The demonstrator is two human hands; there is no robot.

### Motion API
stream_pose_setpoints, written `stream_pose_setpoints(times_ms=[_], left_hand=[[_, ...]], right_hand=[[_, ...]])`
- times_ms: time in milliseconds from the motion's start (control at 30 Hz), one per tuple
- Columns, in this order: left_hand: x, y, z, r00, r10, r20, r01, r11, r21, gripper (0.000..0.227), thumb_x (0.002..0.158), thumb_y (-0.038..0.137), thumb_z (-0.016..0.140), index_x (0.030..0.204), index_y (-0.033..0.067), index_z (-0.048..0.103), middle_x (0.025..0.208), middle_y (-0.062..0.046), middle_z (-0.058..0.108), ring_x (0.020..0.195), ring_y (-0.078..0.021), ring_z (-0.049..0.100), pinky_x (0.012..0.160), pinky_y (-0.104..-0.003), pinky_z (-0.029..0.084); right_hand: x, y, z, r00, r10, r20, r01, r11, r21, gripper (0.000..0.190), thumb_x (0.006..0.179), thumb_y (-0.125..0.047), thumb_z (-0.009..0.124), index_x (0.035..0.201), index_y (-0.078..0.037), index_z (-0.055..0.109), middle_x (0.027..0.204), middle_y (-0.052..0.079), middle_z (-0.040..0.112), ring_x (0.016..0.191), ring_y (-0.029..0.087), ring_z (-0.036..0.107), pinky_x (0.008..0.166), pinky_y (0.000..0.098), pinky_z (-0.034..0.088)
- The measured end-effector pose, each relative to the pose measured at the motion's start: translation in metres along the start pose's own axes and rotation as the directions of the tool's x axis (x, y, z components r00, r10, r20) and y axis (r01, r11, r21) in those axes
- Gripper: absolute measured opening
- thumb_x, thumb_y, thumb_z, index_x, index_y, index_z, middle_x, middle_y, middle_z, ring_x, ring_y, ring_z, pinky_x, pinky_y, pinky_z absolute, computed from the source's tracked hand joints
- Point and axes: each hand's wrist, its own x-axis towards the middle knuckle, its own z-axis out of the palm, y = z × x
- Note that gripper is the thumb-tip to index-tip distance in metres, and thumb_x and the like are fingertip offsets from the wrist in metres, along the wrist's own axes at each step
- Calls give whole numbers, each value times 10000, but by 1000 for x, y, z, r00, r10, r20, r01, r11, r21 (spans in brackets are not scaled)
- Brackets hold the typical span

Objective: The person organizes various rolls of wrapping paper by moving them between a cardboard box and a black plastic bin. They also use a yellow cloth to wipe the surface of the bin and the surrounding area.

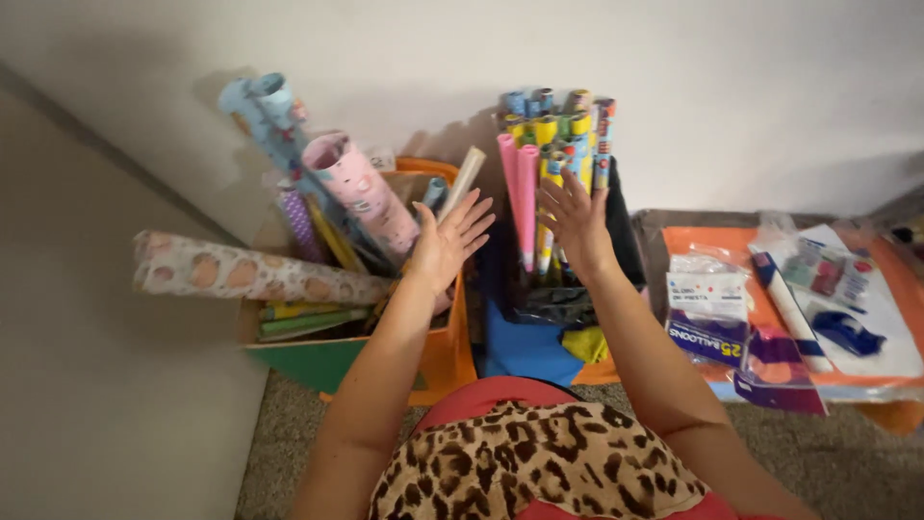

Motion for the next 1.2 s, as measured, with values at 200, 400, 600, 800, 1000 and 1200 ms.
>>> stream_pose_setpoints(times_ms=[200,400,600,800,1000,1200], left_hand=[[-37,2,-42,992,78,-102,-81,996,-26,1156,765,977,138,1615,227,366,1653,-114,356,1528,-358,304,1250,-510,192],[-102,-8,-76,945,62,-322,-119,980,-158,1142,772,975,135,1575,224,444,1634,-80,395,1498,-329,370,1168,-407,360],[-146,-2,-104,869,142,-474,-271,938,-217,1064,846,900,129,1565,191,464,1618,-113,414,1482,-326,398,1156,-390,399],[-165,7,-105,832,177,-525,-310,934,-177,1102,821,921,125,1585,181,414,1657,-118,336,1527,-361,292,1227,-446,289],[-162,8,-102,851,192,-489,-311,934,-176,1051,874,867,91,1581,165,427,1634,-138,365,1528,-370,280,1261,-482,231],[-138,16,-84,916,94,-390,-203,947,-249,1017,887,856,137,1562,166,459,1612,-113,417,1473,-337,401,1175,-402,395]], right_hand=[[0,1,60,974,195,113,-225,812,539,1057,771,-848,417,1561,-148,448,1595,216,449,1490,411,419,1167,586,400],[9,45,95,896,372,244,-436,627,646,1067,735,-873,449,1501,-133,508,1568,209,479,1456,409,449,1181,620,370],[10,83,124,816,470,337,-574,585,573,1088,677,-880,538,1456,-120,567,1519,223,526,1430,430,469,1173,617,364],[17,106,137,786,455,419,-619,584,526,1173,669,-920,486,1555,-151,455,1610,168,422,1478,390,413,1202,578,356],[15,107,142,785,444,431,-619,586,523,1172,708,-925,416,1589,-153,401,1624,176,397,1482,391,408,1193,572,369],[-3,86,127,840,444,312,-540,620,569,1125,710,-879,523,1548,-131,463,1585,190,455,1447,392,457,1134,565,440]])
